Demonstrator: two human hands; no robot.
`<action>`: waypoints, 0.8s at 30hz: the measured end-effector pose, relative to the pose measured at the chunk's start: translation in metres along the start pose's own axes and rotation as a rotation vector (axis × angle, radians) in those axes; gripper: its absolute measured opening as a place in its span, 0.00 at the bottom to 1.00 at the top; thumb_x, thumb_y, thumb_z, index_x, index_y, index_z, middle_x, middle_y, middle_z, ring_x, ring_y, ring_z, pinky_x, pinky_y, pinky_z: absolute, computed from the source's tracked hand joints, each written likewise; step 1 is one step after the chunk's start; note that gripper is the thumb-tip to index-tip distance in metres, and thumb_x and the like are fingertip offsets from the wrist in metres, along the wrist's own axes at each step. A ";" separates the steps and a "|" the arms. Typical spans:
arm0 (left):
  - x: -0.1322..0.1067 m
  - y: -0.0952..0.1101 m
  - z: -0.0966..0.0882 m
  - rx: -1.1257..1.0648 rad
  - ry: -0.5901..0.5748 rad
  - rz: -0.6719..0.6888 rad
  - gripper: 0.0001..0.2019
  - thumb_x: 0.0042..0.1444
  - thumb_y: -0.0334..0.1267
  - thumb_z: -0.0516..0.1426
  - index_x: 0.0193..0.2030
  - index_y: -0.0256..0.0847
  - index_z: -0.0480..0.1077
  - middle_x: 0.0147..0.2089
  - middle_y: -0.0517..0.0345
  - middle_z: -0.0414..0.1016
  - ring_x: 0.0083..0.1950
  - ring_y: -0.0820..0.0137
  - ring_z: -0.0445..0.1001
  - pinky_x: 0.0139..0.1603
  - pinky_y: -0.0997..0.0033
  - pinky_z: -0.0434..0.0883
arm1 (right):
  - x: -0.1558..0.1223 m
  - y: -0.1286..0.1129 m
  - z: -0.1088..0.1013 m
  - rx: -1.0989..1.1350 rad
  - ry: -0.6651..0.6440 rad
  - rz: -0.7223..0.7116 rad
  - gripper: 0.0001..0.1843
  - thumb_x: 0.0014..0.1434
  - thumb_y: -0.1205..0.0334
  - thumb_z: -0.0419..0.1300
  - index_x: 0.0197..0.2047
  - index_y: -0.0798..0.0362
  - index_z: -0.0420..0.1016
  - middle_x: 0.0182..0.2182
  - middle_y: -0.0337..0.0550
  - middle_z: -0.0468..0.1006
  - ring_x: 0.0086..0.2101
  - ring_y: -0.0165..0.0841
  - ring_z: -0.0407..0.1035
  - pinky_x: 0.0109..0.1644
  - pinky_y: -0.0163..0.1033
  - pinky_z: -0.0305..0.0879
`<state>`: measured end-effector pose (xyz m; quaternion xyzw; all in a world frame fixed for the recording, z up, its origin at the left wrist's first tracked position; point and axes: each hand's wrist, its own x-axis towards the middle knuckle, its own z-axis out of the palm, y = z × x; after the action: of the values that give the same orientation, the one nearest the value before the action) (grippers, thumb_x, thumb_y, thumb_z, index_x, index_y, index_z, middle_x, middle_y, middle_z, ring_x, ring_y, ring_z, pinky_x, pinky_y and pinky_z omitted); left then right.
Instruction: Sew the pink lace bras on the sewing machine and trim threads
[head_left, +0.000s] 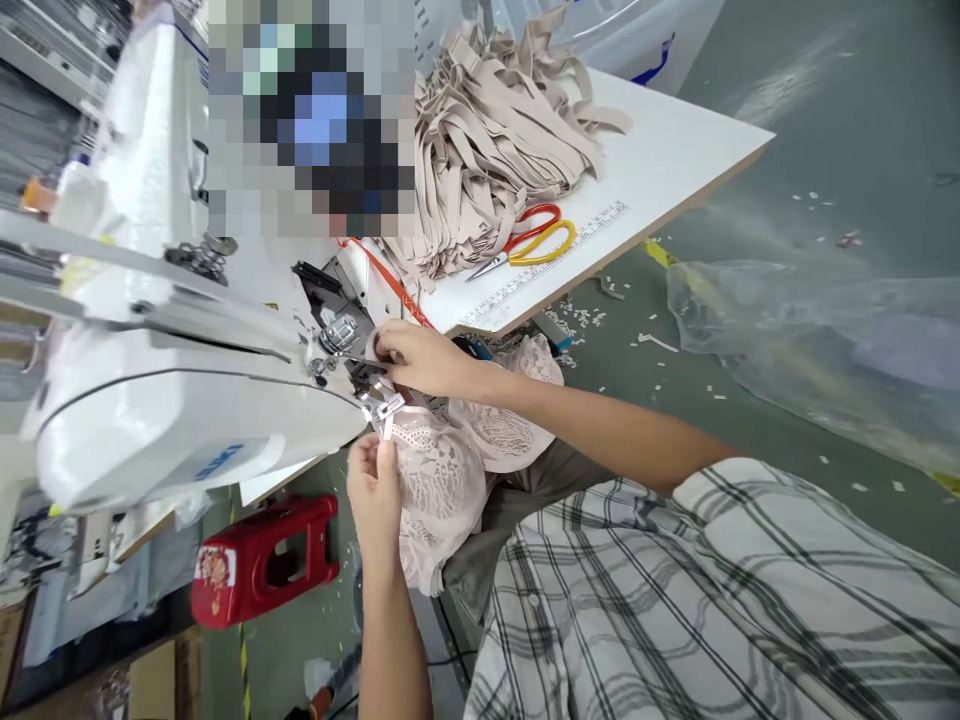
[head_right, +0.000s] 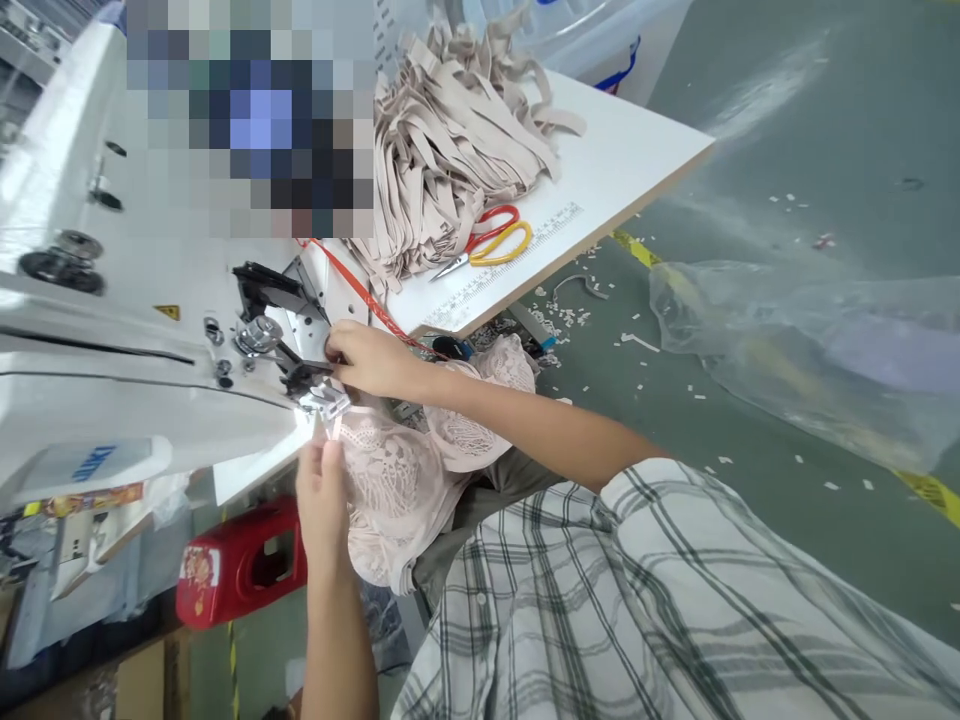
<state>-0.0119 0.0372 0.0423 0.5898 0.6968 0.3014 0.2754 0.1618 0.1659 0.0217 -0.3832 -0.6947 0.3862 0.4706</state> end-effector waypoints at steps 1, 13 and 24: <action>-0.007 0.000 0.001 -0.063 -0.105 -0.060 0.20 0.63 0.55 0.53 0.43 0.37 0.72 0.40 0.50 0.78 0.43 0.63 0.76 0.44 0.64 0.73 | -0.005 -0.003 -0.004 0.014 -0.016 0.013 0.01 0.54 0.69 0.60 0.32 0.55 0.71 0.39 0.42 0.71 0.36 0.31 0.64 0.42 0.36 0.58; -0.087 0.029 0.099 -0.883 -1.013 -0.315 0.35 0.39 0.66 0.66 0.40 0.31 0.78 0.42 0.40 0.81 0.47 0.51 0.79 0.54 0.50 0.72 | -0.069 -0.063 -0.080 0.155 -0.352 0.008 0.10 0.59 0.59 0.60 0.29 0.52 0.64 0.29 0.36 0.64 0.30 0.28 0.58 0.36 0.37 0.55; -0.093 0.029 0.114 -0.708 -1.187 -0.060 0.38 0.45 0.72 0.57 0.43 0.34 0.76 0.42 0.42 0.80 0.48 0.53 0.78 0.52 0.54 0.72 | -0.094 -0.064 -0.086 0.348 -0.350 0.158 0.12 0.61 0.54 0.63 0.39 0.55 0.72 0.35 0.38 0.71 0.34 0.28 0.64 0.39 0.35 0.60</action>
<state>0.1057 -0.0401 -0.0097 0.5099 0.3038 0.1291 0.7944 0.2573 0.0712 0.0674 -0.2769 -0.6567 0.5957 0.3704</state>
